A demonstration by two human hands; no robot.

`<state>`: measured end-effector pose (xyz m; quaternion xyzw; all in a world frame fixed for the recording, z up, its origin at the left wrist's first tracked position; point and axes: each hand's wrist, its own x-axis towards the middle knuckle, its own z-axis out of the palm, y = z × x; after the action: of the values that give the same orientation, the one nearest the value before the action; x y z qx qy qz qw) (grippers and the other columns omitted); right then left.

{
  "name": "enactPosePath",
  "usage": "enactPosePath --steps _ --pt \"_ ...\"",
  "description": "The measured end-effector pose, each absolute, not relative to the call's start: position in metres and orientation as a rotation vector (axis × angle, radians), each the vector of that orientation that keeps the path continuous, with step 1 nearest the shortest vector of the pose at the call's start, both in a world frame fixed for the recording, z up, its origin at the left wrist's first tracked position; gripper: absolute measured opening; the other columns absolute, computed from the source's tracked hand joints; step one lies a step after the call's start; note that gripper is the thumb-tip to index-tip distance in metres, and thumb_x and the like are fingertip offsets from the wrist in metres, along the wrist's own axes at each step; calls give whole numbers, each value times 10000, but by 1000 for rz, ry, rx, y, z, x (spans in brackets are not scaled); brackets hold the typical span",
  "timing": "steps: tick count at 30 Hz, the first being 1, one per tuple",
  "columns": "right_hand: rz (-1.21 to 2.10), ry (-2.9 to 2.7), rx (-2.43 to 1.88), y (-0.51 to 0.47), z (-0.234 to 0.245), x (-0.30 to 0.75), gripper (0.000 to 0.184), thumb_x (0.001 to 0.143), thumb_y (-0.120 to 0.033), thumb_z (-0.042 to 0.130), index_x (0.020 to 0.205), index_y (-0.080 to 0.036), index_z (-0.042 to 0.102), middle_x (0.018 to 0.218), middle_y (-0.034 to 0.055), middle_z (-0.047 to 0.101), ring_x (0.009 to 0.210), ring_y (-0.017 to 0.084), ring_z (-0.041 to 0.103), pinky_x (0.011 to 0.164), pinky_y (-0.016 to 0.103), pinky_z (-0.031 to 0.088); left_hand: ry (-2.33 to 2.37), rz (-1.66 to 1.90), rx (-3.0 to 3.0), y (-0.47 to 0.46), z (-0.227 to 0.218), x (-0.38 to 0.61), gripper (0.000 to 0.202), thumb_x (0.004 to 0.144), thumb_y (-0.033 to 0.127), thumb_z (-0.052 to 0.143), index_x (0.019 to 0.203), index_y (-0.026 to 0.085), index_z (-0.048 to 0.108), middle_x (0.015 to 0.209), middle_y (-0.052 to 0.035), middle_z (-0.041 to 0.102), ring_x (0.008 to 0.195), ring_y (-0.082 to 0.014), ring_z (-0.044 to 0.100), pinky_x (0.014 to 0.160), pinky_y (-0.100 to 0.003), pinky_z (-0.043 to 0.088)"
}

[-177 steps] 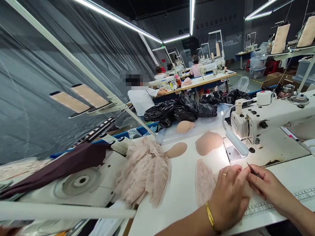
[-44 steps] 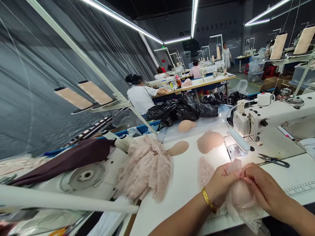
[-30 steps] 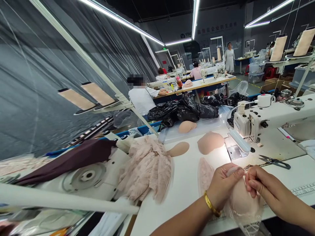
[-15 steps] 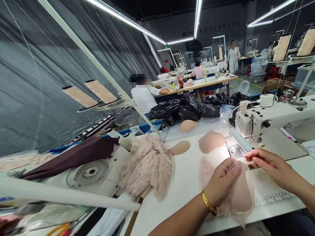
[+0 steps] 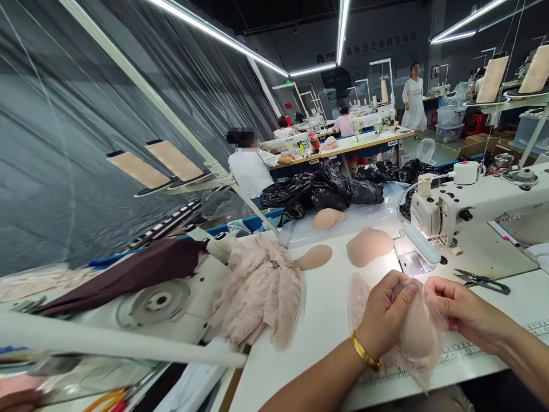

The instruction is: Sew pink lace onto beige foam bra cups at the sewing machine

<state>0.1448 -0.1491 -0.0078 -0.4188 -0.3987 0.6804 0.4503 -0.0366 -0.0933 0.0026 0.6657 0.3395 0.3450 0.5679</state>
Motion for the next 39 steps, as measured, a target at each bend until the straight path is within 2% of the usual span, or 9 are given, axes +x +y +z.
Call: enactPosePath --steps 5,11,16,18,22,28,32,36,39 --pt "1542 -1066 -1109 -149 -11 146 521 814 -695 732 810 -220 520 702 -53 432 617 113 343 561 251 297 793 762 1541 -92 3 -36 391 914 553 647 853 173 582 767 14 528 711 -129 448 660 -246 379" --pt "625 -1258 -1627 -155 -27 218 418 947 -645 554 787 -259 579 717 2 563 735 212 533 717 353 440 775 777 1380 -88 10 -40 499 868 657 685 846 178 546 735 39 473 667 -105 389 628 -227 338" --pt "663 -1682 -1564 -183 -21 200 565 823 -578 763 1331 -362 643 1442 72 609 1370 373 469 1127 539 361 775 797 1297 -88 8 -35 532 831 680 727 870 174 569 764 30 511 691 -106 426 630 -217 350" --pt "1096 -1540 -1375 -183 -16 174 596 869 -542 743 1398 -332 565 1292 80 676 1224 315 591 1013 458 482 720 781 1205 -89 8 -34 543 773 656 800 903 175 585 780 30 533 694 -102 446 636 -211 364" --pt "1323 -1180 -1128 -170 -13 160 316 928 -539 689 993 -230 662 911 14 659 853 187 607 766 292 499 526 446 1104 -87 7 -34 609 579 508 973 975 140 691 838 -7 621 750 -128 541 740 -249 451" --pt "1509 -1367 -1056 -172 -16 185 494 841 -466 797 1252 -249 631 1084 38 659 1009 245 600 957 388 491 447 379 1144 -80 10 -37 556 628 486 946 1023 146 751 905 -55 714 844 -178 638 826 -290 485" --pt "1062 -1758 -1265 -165 -7 193 118 964 -310 612 1015 -237 689 980 40 655 941 238 605 860 362 478 423 312 1430 -73 32 -48 438 711 521 873 935 171 733 871 -54 731 793 -201 653 780 -326 513" --pt "295 -2188 -1221 -146 -15 198 222 1003 -203 493 896 -238 684 896 44 666 847 219 573 775 358 451 261 130 2425 -75 41 -52 50 864 209 648 815 209 640 818 -25 720 767 -192 647 866 -364 469" --pt "80 -2431 -1182 -132 -36 199 238 1018 -163 493 959 -243 710 979 34 723 915 226 614 828 377 480 332 -50 2975 -80 26 -49 122 817 80 582 850 197 586 848 -24 695 740 -182 620 850 -377 421"
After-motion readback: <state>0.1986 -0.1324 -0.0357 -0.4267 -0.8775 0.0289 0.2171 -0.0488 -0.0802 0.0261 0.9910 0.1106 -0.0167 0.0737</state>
